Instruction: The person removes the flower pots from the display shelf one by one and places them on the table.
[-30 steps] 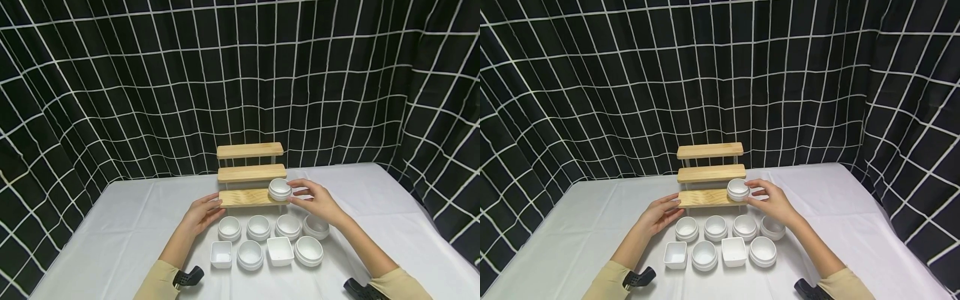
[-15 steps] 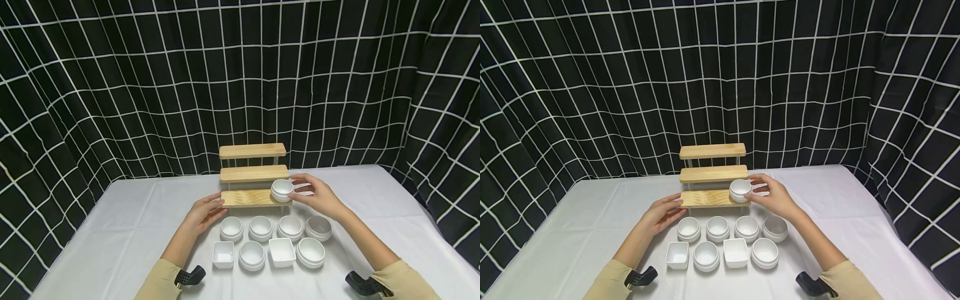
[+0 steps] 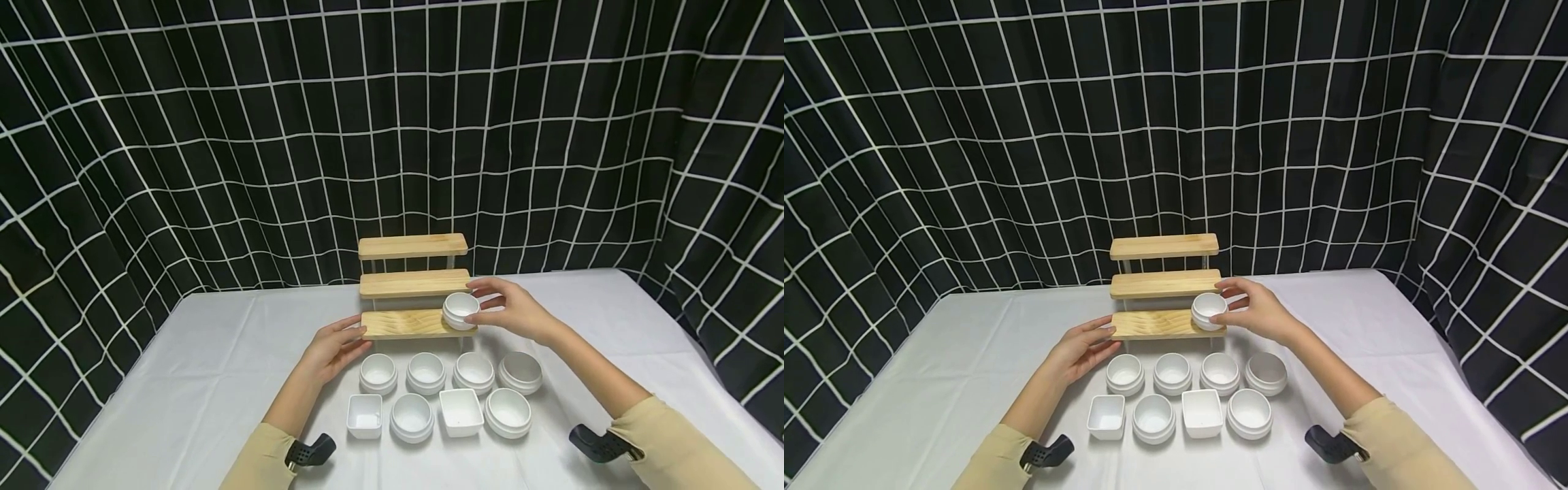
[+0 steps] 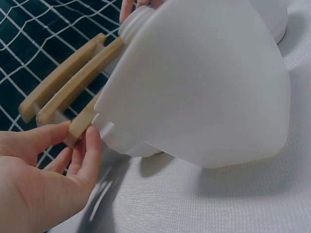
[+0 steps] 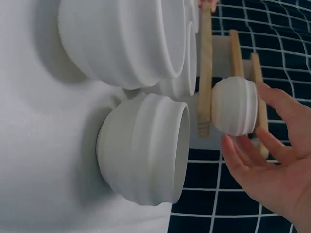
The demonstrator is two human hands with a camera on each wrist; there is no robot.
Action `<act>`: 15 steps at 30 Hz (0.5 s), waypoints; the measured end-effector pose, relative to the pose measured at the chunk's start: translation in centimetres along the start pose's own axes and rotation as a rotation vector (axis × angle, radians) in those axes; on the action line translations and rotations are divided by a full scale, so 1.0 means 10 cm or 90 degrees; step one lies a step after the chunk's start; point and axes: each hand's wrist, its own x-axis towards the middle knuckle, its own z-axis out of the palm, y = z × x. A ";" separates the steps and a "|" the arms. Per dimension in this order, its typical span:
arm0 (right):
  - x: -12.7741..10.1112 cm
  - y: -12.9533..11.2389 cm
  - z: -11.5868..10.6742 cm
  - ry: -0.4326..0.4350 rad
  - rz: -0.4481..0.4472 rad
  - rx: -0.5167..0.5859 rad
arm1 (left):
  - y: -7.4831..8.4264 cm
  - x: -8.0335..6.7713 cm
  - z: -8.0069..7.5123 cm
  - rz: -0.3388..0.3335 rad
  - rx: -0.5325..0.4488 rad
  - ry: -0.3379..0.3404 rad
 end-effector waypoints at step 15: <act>0.07 0.07 0.07 -0.005 0.036 0.031 | 0.01 -0.01 0.01 0.000 0.001 0.004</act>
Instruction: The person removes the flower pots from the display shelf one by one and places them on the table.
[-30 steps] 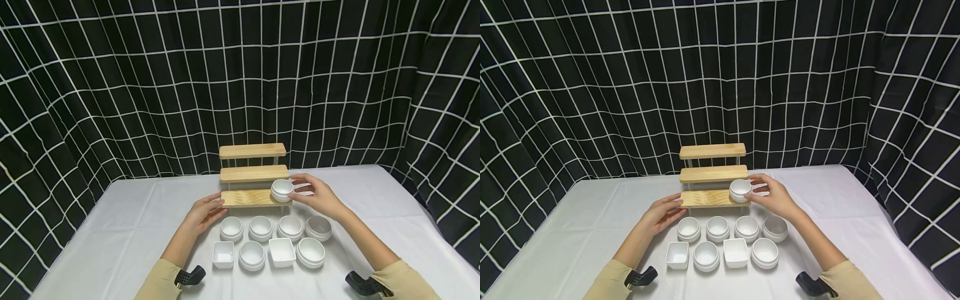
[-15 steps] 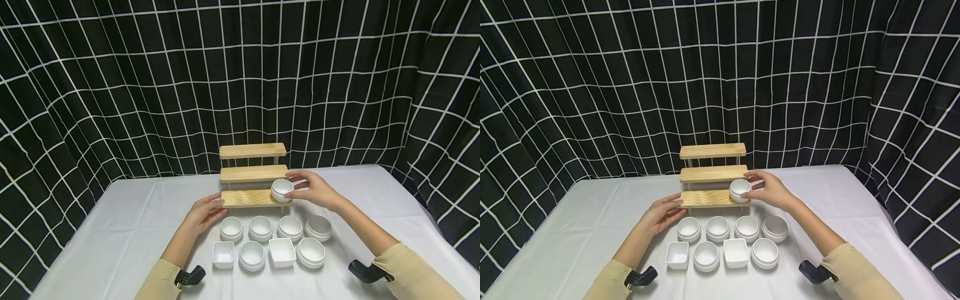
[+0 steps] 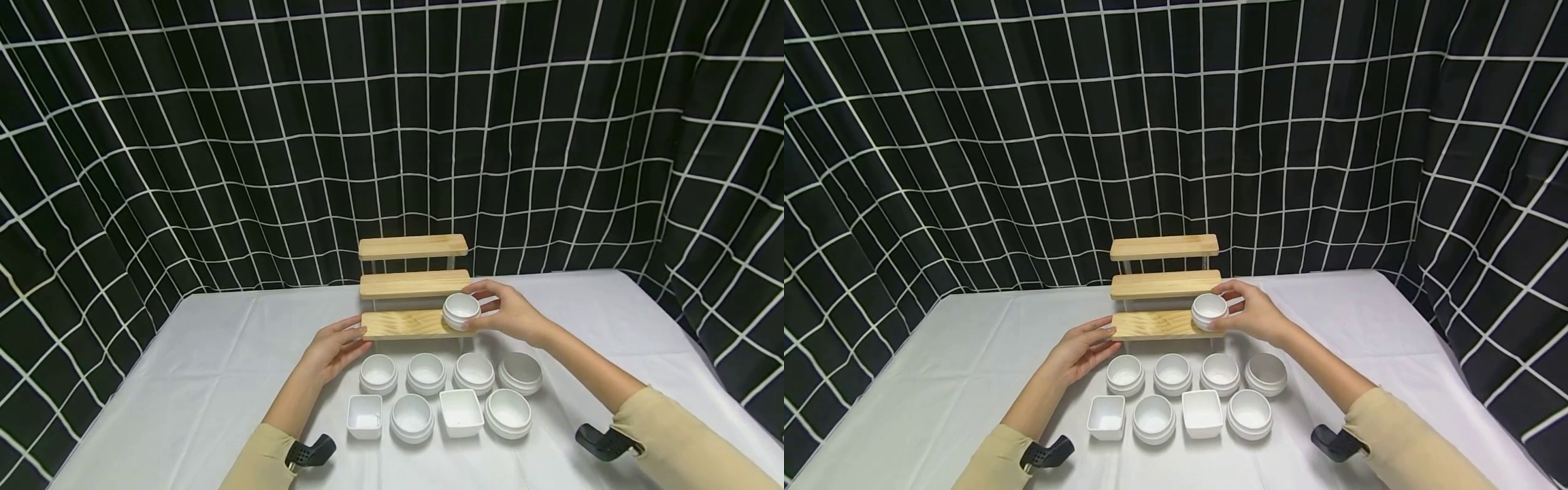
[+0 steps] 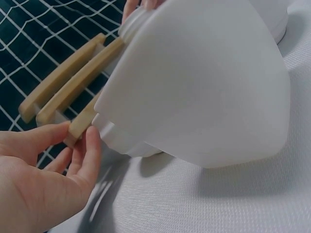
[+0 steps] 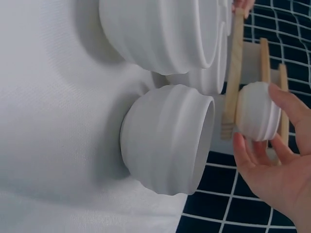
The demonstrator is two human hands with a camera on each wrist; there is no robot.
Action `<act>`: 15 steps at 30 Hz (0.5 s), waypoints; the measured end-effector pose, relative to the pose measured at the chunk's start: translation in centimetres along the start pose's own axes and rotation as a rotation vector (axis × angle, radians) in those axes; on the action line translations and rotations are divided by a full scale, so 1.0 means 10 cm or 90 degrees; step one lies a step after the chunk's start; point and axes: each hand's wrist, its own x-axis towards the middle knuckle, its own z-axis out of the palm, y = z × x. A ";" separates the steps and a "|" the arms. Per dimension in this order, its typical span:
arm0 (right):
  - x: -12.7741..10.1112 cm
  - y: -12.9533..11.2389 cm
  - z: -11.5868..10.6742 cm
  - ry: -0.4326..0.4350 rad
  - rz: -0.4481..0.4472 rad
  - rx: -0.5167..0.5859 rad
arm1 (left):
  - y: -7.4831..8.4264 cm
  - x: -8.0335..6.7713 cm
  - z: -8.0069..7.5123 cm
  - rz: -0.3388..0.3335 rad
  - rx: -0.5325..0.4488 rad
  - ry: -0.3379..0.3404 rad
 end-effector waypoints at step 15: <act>0.03 -0.03 0.08 -0.019 0.018 0.012 | -0.01 0.02 -0.01 -0.001 0.000 -0.002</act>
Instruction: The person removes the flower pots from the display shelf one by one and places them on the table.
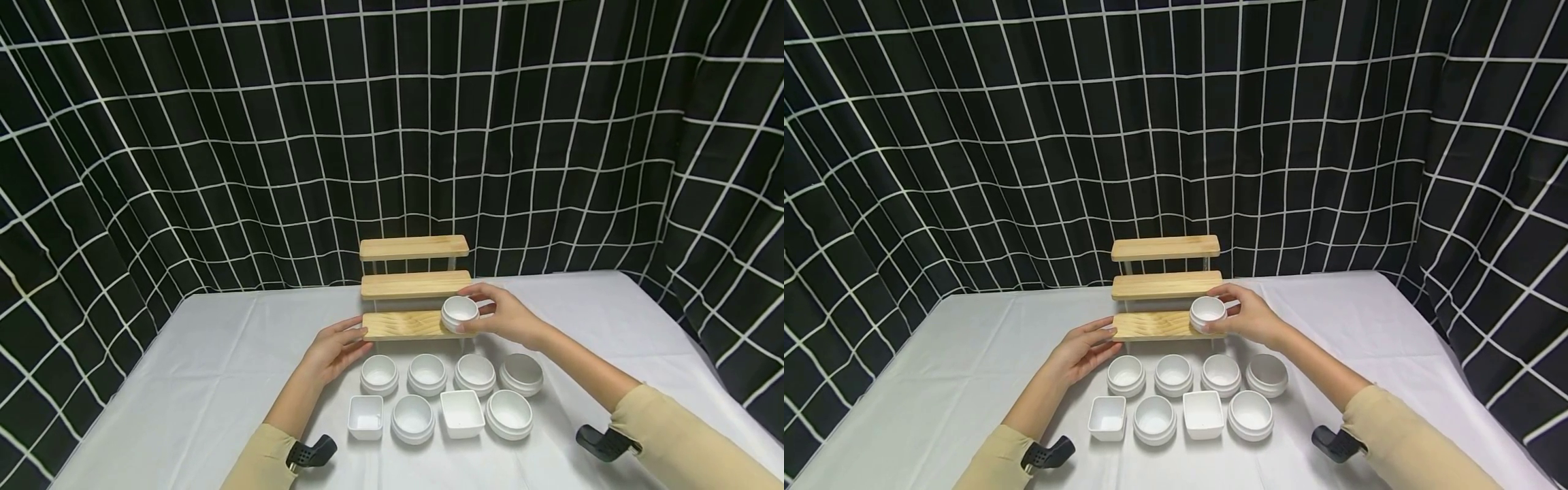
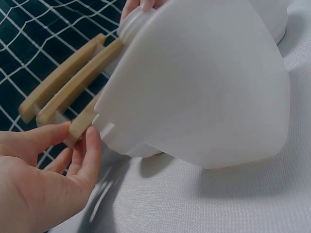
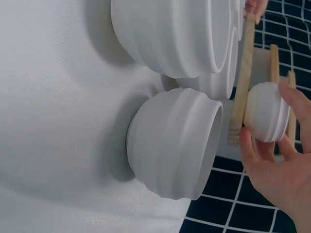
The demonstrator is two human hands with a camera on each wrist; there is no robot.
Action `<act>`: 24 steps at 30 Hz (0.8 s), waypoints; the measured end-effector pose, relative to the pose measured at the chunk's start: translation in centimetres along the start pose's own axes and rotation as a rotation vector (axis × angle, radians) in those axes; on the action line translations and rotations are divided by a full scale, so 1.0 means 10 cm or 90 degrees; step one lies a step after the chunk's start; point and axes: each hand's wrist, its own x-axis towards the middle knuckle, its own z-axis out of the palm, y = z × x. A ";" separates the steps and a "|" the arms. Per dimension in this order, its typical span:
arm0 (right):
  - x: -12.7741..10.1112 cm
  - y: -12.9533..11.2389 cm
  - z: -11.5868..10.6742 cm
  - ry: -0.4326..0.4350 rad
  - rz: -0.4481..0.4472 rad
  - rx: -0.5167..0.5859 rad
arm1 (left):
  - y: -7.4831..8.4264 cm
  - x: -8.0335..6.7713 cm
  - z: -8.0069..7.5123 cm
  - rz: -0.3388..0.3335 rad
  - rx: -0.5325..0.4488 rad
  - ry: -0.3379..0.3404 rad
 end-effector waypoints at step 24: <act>-0.08 -0.01 -0.05 0.019 0.014 0.038 | 0.00 0.00 0.00 -0.001 -0.002 -0.001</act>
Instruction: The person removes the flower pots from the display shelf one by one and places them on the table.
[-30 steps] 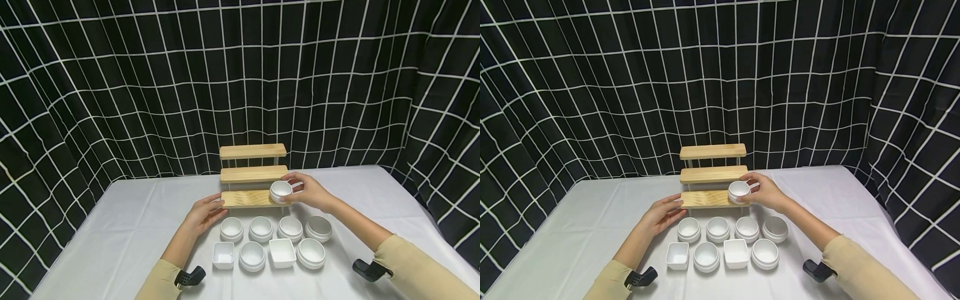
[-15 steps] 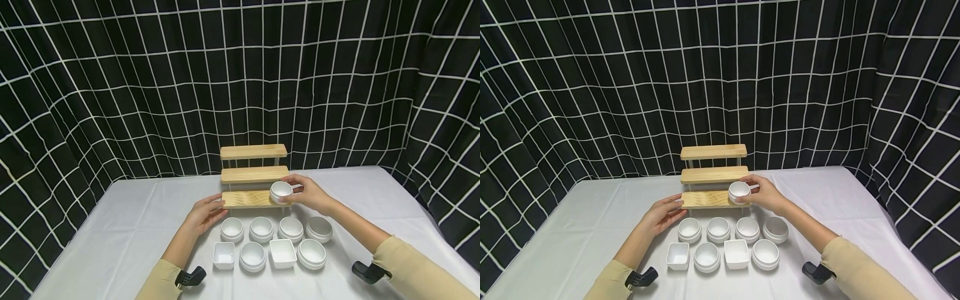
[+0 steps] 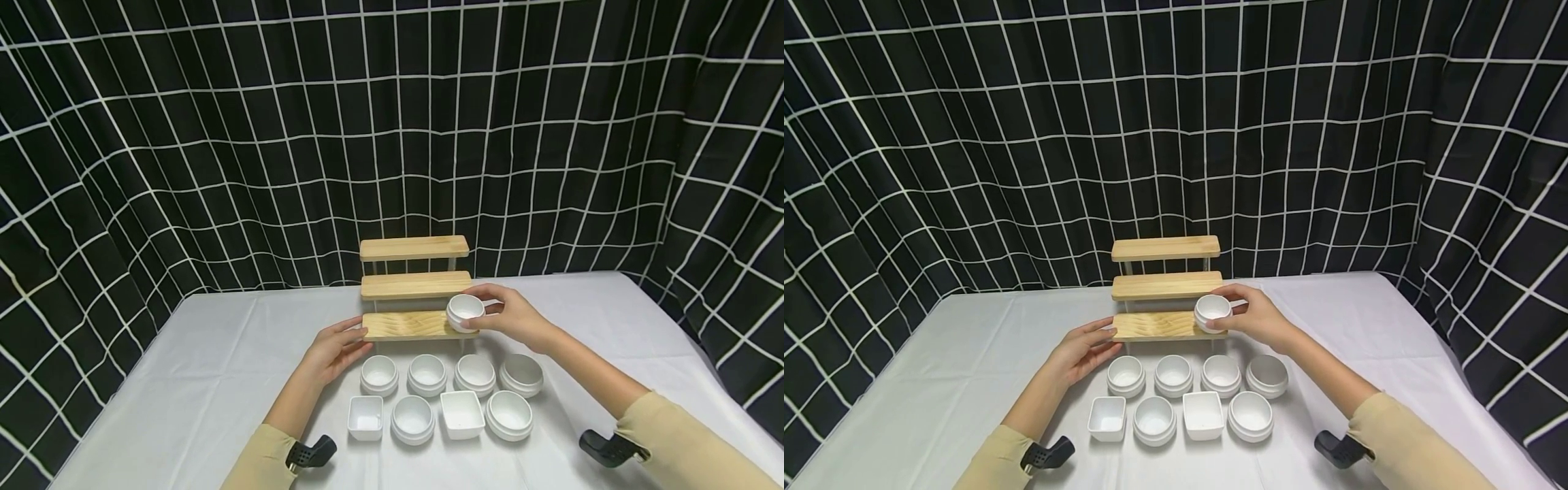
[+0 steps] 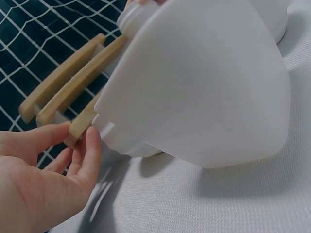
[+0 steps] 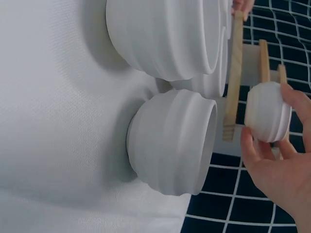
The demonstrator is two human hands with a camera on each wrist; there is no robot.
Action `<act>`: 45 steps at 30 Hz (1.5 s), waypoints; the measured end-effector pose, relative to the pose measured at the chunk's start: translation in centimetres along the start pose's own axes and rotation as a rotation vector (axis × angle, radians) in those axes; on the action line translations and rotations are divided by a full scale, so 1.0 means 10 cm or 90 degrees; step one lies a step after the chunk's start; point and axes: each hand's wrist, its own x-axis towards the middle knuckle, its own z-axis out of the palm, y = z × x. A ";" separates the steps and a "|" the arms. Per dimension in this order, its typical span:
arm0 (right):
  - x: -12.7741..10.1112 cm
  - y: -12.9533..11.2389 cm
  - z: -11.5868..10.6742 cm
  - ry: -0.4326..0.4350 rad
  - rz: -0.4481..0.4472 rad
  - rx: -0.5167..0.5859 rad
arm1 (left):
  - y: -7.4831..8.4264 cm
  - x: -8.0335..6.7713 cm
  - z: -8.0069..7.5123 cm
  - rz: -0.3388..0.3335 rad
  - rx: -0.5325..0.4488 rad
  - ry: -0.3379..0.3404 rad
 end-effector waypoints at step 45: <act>-0.59 -0.03 -0.45 0.014 0.009 -0.042 | 0.02 -0.01 0.02 -0.008 -0.020 0.003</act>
